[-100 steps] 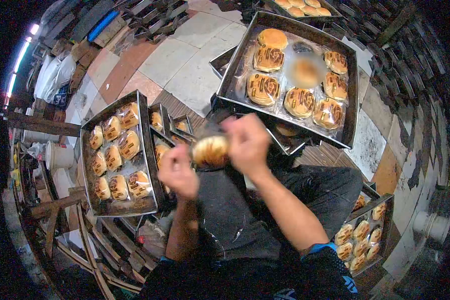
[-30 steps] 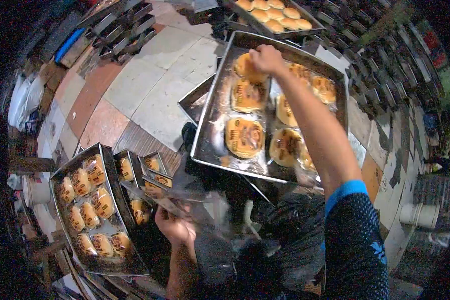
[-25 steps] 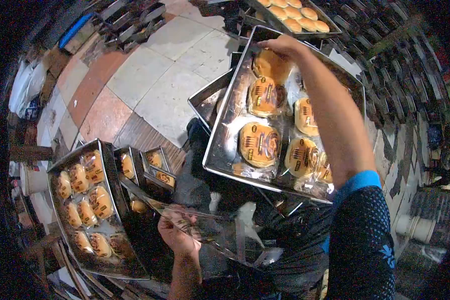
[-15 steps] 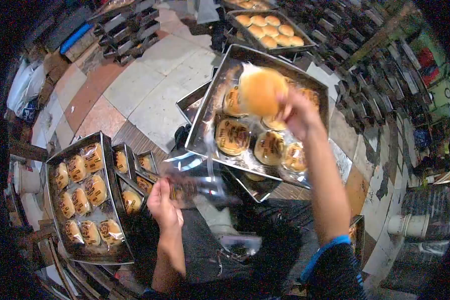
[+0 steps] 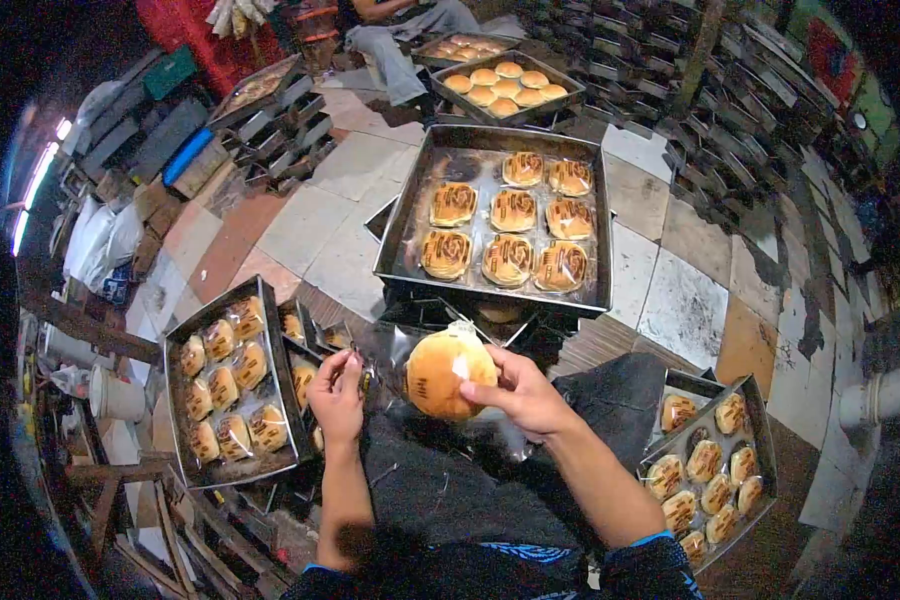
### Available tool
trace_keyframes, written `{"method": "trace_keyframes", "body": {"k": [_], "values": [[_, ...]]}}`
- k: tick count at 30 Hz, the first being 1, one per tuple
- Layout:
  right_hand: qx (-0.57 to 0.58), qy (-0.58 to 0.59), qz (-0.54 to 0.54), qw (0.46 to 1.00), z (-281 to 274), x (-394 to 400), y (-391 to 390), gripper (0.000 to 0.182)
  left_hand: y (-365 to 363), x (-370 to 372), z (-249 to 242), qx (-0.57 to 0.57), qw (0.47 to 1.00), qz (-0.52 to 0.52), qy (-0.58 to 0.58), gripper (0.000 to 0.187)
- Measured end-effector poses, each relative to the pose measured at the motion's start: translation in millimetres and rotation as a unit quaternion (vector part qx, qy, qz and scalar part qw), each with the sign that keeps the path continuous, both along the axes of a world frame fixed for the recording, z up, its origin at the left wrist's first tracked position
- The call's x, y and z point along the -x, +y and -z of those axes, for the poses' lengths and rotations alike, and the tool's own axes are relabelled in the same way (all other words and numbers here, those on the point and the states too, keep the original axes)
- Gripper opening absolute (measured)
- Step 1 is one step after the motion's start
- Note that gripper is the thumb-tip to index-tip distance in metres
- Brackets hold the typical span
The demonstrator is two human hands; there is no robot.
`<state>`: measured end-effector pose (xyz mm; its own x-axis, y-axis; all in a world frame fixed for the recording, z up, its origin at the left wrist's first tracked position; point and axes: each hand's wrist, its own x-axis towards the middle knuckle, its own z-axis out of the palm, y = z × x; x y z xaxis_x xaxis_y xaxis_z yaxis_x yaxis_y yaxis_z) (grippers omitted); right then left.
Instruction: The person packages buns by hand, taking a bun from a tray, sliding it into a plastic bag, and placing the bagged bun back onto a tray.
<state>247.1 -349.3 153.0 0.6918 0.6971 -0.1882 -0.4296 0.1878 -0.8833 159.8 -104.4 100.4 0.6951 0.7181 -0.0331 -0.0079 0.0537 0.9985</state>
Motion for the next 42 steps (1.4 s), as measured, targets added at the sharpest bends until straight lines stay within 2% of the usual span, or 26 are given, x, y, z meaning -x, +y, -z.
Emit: {"method": "trace_keyframes", "body": {"k": [2,4,5,6,8,9,12,13,14,16,17,20,22,24,25,26,30,32,33,35,36,38,39,40,41,42], "values": [[-0.009,-0.024,-0.016,1.000,-9,7,2,0.045,-3,-2,-24,-0.066,0.996,-0.012,-0.063,0.016],[-0.010,-0.116,0.047,0.992,-27,23,9,0.042,-4,-1,-32,-0.262,0.965,-0.021,0.014,0.030],[0.084,-0.286,0.102,0.949,-37,34,14,0.038,-10,-4,-31,-0.147,0.989,-0.004,-0.017,0.055],[0.128,-0.427,0.145,0.883,-43,43,20,0.042,-46,-8,-75,0.162,0.973,0.042,-0.161,0.071],[0.091,-0.643,0.164,0.743,-39,44,36,0.052,-64,-7,-76,0.352,0.860,0.221,-0.296,0.079],[0.092,-0.689,0.137,0.706,-45,45,39,0.053,-71,-5,-89,0.372,0.848,0.201,-0.319,0.082],[0.124,-0.672,0.058,0.728,-68,60,43,0.044,-57,0,-110,0.451,0.774,0.227,-0.382,0.083],[0.122,-0.670,0.058,0.730,-68,60,43,0.044,-57,5,-117,0.373,0.842,0.202,-0.334,0.089],[0.114,-0.695,0.074,0.706,-67,59,40,0.043,-70,12,-118,0.372,0.843,0.201,-0.332,0.089],[0.106,-0.718,0.089,0.682,-69,57,36,0.042,-105,29,-119,0.113,0.946,0.122,-0.277,0.103],[0.092,-0.737,0.112,0.660,-73,58,34,0.041,-107,37,-127,0.160,0.935,0.142,-0.282,0.113],[0.074,-0.758,0.120,0.637,-70,59,32,0.039,-66,29,-143,0.320,0.849,0.201,-0.369,0.108],[0.098,-0.777,0.092,0.615,-72,57,36,0.039,-67,20,-134,0.275,0.870,0.217,-0.348,0.100],[0.152,-0.740,0.113,0.645,-74,58,46,0.037,-96,22,-115,0.096,0.951,0.187,-0.225,0.090],[0.179,-0.713,0.095,0.671,-79,59,51,0.036,-105,10,-124,-0.006,0.952,0.141,-0.272,0.081],[0.207,-0.682,0.077,0.698,-83,60,53,0.035,-94,10,-104,0.254,0.910,0.195,-0.264,0.086],[0.189,-0.645,0.042,0.739,-59,68,43,0.031,-37,-5,-79,0.425,0.847,0.144,-0.284,0.075],[0.125,-0.550,-0.210,0.799,-46,58,29,0.026,-28,-2,-78,0.447,0.836,0.131,-0.290,0.074],[0.127,-0.546,-0.210,0.801,-43,56,29,0.026,-32,-2,-78,0.450,0.836,0.131,-0.287,0.074],[0.071,-0.427,-0.120,0.894,-51,42,35,0.021,-48,-7,-77,0.456,0.831,0.133,-0.290,0.076],[0.052,-0.464,-0.100,0.879,-56,36,46,0.018,-53,-11,-72,0.468,0.810,0.193,-0.296,0.070],[0.052,-0.492,-0.145,0.857,-44,32,57,0.013,-55,-15,-63,0.381,0.886,0.204,-0.169,0.064],[0.037,-0.485,-0.170,0.857,-46,35,56,0.012,-48,-20,-59,0.479,0.845,0.154,-0.178,0.060],[0.020,-0.478,-0.196,0.856,-52,41,54,0.011,-30,-17,-49,0.558,0.773,0.225,-0.203,0.060],[-0.086,-0.447,-0.222,0.862,-65,44,49,0.008,-19,-16,-45,0.548,0.776,0.219,-0.222,0.061],[-0.151,-0.351,-0.329,0.864,-70,42,39,0.005,-14,-16,-43,0.538,0.779,0.211,-0.243,0.061]]}}
